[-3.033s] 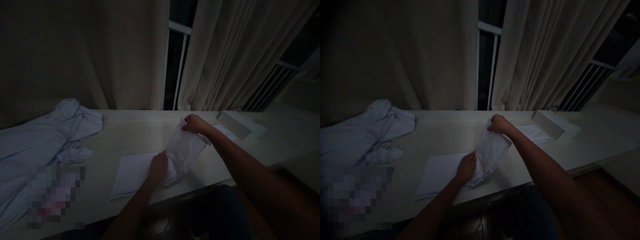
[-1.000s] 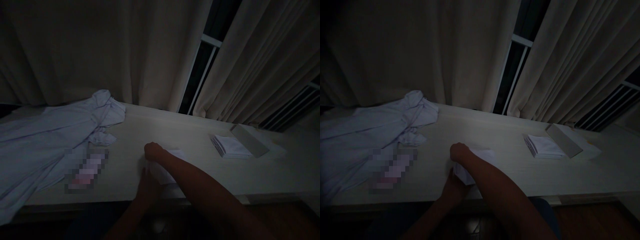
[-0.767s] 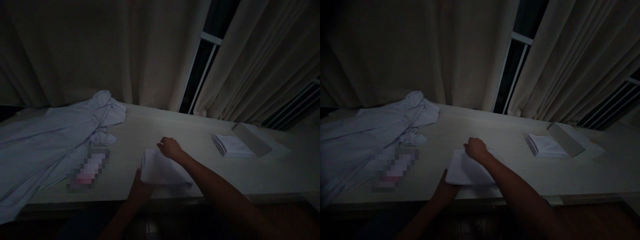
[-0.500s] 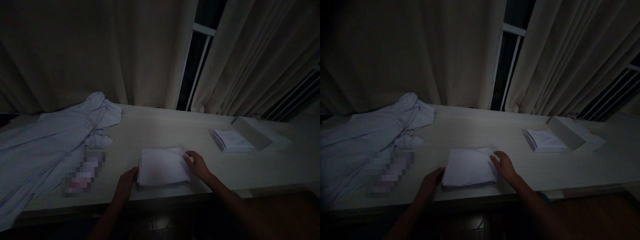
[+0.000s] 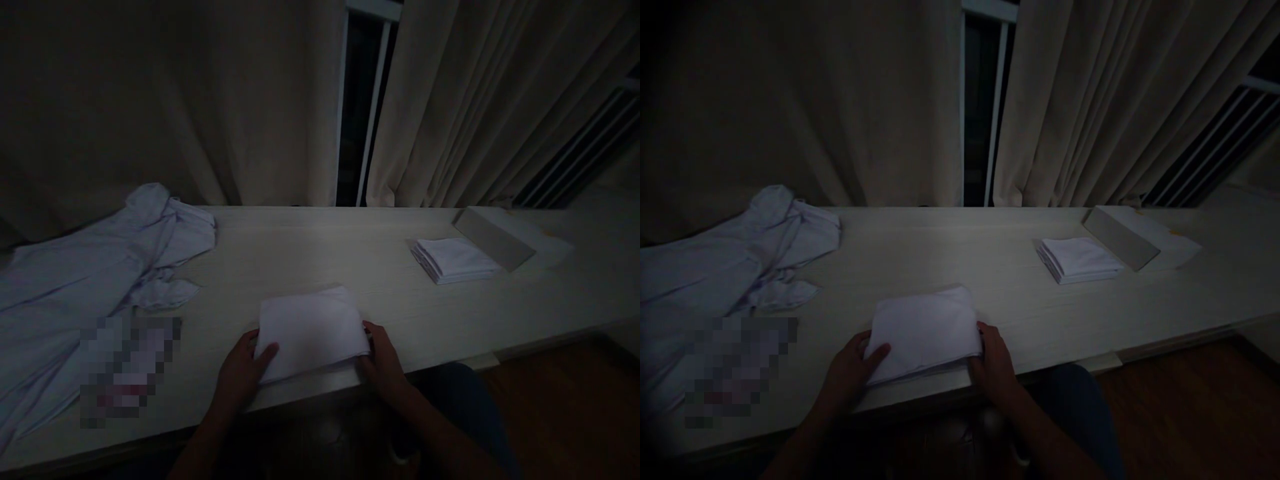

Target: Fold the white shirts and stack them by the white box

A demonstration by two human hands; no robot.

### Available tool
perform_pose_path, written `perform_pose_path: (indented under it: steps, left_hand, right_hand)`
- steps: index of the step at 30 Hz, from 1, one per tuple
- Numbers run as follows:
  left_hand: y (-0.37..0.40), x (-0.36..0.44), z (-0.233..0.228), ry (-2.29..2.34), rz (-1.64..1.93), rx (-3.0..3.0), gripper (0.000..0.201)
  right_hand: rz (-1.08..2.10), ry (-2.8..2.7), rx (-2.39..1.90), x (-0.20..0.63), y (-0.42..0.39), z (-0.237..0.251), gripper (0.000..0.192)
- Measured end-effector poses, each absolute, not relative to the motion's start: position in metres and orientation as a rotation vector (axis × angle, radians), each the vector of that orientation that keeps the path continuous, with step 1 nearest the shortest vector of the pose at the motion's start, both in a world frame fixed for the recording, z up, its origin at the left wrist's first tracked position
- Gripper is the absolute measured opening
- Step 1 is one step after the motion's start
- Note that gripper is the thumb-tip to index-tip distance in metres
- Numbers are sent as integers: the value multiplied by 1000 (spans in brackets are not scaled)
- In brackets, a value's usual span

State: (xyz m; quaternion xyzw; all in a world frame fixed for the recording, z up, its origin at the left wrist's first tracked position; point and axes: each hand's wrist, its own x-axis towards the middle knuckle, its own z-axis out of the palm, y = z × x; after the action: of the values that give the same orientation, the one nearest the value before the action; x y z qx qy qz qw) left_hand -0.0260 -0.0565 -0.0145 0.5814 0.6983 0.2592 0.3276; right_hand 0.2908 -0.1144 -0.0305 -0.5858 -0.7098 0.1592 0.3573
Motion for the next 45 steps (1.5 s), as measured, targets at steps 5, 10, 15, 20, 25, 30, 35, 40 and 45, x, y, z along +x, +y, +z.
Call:
perform_pose_path:
  steps: [5,10,15,20,25,30,35,40,45]
  left_hand:
    - [-55,-19,-3,1763,734,1427,68]
    - [-55,-12,-10,1769,814,1339,64]
    - [-55,-12,-23,1697,837,1380,65]
    - [-57,-18,-29,1532,702,1420,89]
    - [-56,-18,-23,1464,700,1406,92]
    - [-36,-13,-3,1741,674,1359,65]
    - [4,-17,2,1712,576,1424,65]
    - [33,-14,-4,1799,433,1459,68]
    - [30,-8,-9,1874,415,1450,67]
  right_hand:
    - [281,-1826,-1476,291,-109,-46,68]
    - [74,-1971,-1464,299,-104,-53,75]
    - [62,-2016,-1585,309,-105,-51,67]
    - [205,-1962,-1598,317,-107,-49,63]
    - [263,-2016,-1691,313,-107,-46,68]
    - [468,-1961,-1520,320,-113,-23,66]
    - [788,-1771,-1433,343,-85,-2,33]
    - [793,-1617,-1545,350,-9,-3,39]
    - [1240,-1542,-1512,348,39,-6,47]
